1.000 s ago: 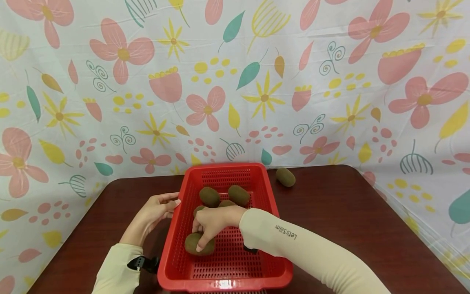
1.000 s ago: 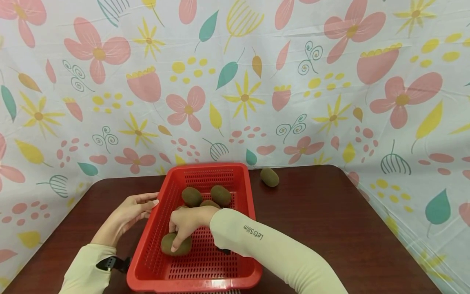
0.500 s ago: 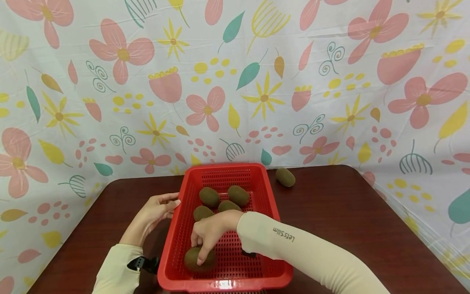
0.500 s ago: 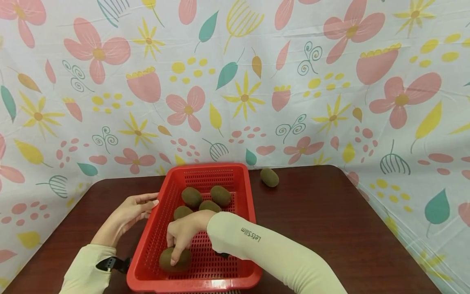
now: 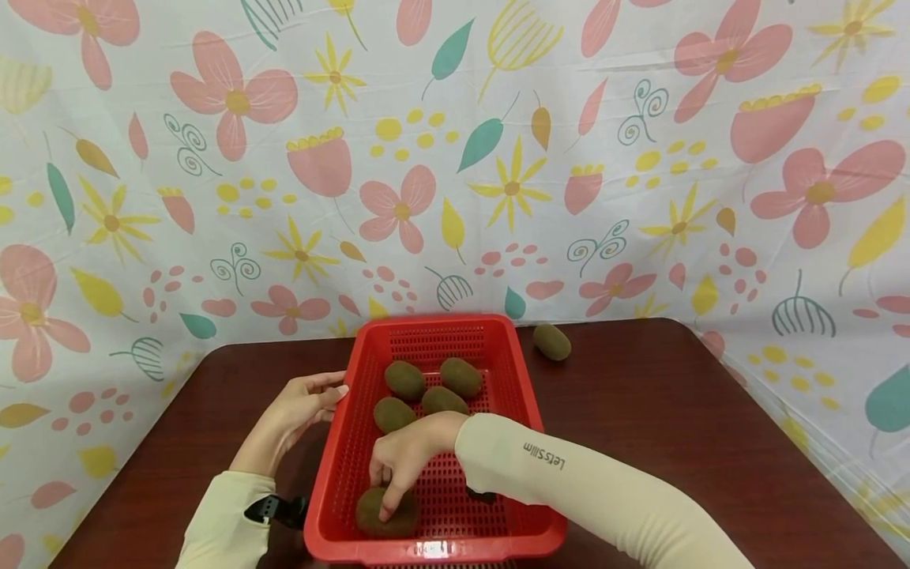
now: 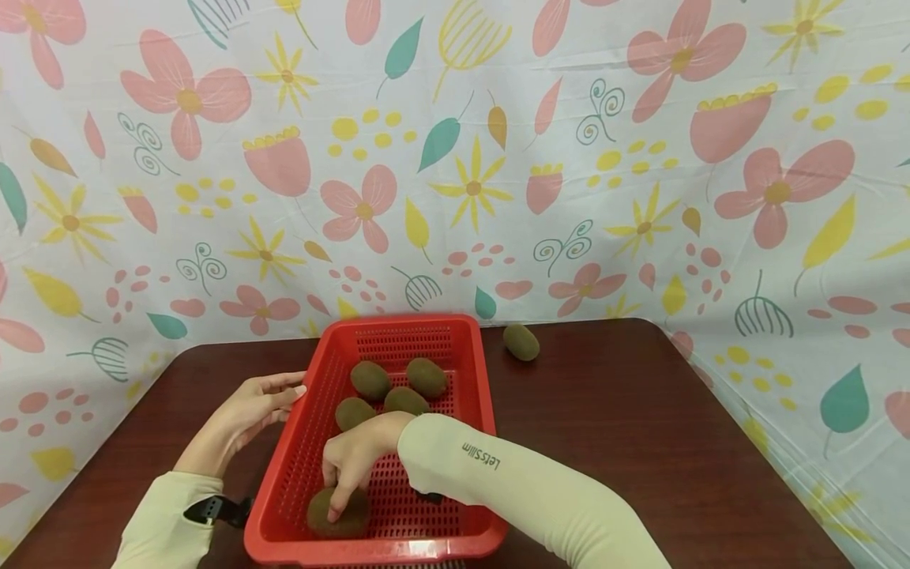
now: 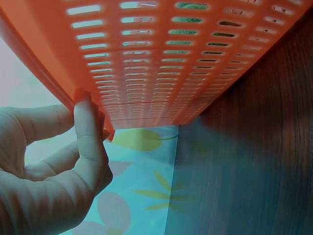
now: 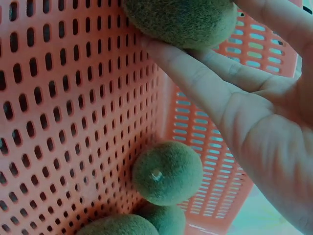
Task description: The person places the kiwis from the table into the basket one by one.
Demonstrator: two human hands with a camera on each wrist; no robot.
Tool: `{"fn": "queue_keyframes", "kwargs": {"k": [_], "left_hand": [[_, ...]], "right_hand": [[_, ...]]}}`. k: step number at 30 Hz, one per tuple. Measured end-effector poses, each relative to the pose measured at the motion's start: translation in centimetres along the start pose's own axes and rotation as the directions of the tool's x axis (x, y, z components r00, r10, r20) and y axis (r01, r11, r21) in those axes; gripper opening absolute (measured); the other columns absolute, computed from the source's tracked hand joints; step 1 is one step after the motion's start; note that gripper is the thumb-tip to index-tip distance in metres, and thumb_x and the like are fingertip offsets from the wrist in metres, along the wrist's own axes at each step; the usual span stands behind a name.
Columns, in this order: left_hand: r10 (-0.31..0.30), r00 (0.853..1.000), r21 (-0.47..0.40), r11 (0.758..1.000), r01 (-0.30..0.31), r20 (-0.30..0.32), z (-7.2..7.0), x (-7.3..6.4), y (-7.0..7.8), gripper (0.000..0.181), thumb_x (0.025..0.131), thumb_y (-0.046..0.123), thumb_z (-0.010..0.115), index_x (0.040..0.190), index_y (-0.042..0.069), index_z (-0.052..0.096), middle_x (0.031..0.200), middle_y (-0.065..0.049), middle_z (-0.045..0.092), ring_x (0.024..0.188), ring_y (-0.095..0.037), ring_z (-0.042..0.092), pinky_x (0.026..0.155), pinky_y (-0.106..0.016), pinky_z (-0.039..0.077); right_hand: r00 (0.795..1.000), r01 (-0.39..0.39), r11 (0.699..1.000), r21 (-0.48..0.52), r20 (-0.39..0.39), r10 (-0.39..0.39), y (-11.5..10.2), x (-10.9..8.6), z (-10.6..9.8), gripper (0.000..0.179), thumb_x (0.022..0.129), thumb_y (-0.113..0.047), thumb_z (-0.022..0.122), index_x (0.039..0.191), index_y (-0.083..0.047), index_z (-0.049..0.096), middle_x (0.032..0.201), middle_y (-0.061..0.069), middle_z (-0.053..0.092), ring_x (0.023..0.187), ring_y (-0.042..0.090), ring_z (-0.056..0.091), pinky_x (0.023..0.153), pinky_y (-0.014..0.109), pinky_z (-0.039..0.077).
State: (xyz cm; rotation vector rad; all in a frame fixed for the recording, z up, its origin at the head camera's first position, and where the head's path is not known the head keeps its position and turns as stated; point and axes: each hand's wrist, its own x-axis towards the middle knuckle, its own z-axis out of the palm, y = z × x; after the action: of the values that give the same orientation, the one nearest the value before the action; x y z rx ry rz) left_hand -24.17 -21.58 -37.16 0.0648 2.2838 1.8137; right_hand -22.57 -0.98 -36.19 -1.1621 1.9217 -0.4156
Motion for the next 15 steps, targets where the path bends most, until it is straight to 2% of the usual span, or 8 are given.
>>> {"fn": "queue_keyframes", "kwargs": {"k": [7,12,15], "left_hand": [[-0.004,1.0,-0.004,1.0,0.004,-0.004,0.0,0.01,0.04,0.046,0.097,0.009,0.056,0.14,-0.005,0.045,0.095,-0.008,0.066,0.079,-0.017,0.065,0.073,-0.03,0.056],[-0.004,1.0,-0.004,1.0,0.004,0.0,0.04,-0.08,-0.02,0.047,0.097,0.011,0.057,0.14,-0.005,0.045,0.096,-0.009,0.067,0.08,-0.019,0.066,0.074,-0.032,0.056],[-0.003,1.0,-0.006,1.0,0.003,0.001,0.07,-0.09,-0.02,0.047,0.097,0.012,0.057,0.14,-0.005,0.046,0.096,-0.009,0.067,0.081,-0.019,0.066,0.075,-0.032,0.056]], "right_hand": [[0.997,-0.067,0.998,-0.001,-0.03,0.067,-0.07,-0.3,-0.32,0.032,0.089,-0.02,0.069,0.117,-0.004,0.067,0.091,-0.006,0.07,0.075,-0.001,0.063,0.068,0.016,0.052],[0.994,-0.098,0.993,-0.058,-0.052,0.095,0.0,-0.55,-0.49,0.041,0.089,-0.026,0.069,0.124,-0.006,0.064,0.112,-0.001,0.068,0.098,0.001,0.062,0.078,0.014,0.048],[0.993,-0.106,0.991,-0.077,-0.065,0.101,-0.01,-0.77,-0.66,0.043,0.089,-0.028,0.069,0.126,-0.007,0.063,0.119,0.0,0.065,0.106,0.004,0.06,0.082,0.015,0.047]]}}
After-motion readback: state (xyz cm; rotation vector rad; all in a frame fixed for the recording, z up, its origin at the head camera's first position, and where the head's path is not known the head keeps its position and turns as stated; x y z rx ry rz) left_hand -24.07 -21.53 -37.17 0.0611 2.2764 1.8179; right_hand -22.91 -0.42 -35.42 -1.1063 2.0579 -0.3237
